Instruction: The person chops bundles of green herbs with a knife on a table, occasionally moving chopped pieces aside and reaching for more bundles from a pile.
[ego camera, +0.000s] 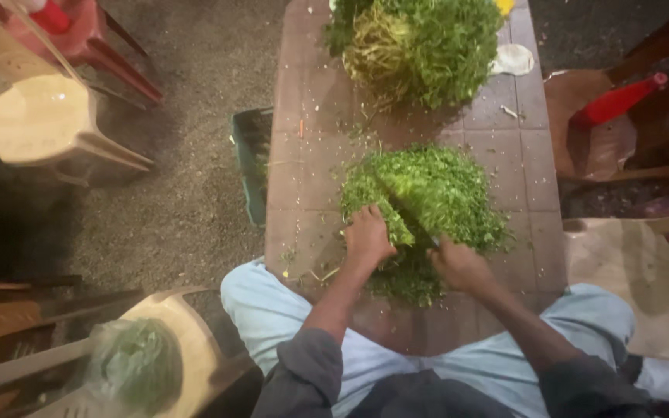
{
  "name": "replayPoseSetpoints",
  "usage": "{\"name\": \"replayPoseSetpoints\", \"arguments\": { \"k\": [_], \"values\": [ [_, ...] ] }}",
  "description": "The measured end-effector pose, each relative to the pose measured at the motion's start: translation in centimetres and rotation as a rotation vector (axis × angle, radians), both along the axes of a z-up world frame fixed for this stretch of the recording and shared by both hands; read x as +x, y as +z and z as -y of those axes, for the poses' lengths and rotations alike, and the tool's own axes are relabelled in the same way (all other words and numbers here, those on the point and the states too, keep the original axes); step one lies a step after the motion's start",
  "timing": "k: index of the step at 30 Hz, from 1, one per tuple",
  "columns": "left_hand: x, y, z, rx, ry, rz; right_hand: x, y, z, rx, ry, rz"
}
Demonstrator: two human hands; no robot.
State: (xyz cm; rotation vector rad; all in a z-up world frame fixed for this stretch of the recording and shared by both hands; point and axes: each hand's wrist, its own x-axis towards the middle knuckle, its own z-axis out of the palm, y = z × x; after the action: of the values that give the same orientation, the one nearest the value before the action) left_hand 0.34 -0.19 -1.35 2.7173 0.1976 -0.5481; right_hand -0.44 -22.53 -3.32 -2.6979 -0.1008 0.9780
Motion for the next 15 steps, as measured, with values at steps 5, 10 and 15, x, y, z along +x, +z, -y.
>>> {"name": "replayPoseSetpoints", "arguments": {
  "k": [5, 10, 15],
  "values": [
    [-0.3, -0.8, -0.2, -0.027, 0.006, 0.004, -1.0, 4.5, 1.1, 0.048, -0.033, 0.073],
    [-0.2, -0.3, -0.7, -0.058, 0.002, -0.013, -2.4, 7.6, 0.6, 0.029, -0.010, 0.048],
    [-0.4, 0.8, -0.3, -0.075, 0.033, 0.017, -3.9, 8.3, 0.8, 0.100, 0.075, 0.110]
  ]
}}
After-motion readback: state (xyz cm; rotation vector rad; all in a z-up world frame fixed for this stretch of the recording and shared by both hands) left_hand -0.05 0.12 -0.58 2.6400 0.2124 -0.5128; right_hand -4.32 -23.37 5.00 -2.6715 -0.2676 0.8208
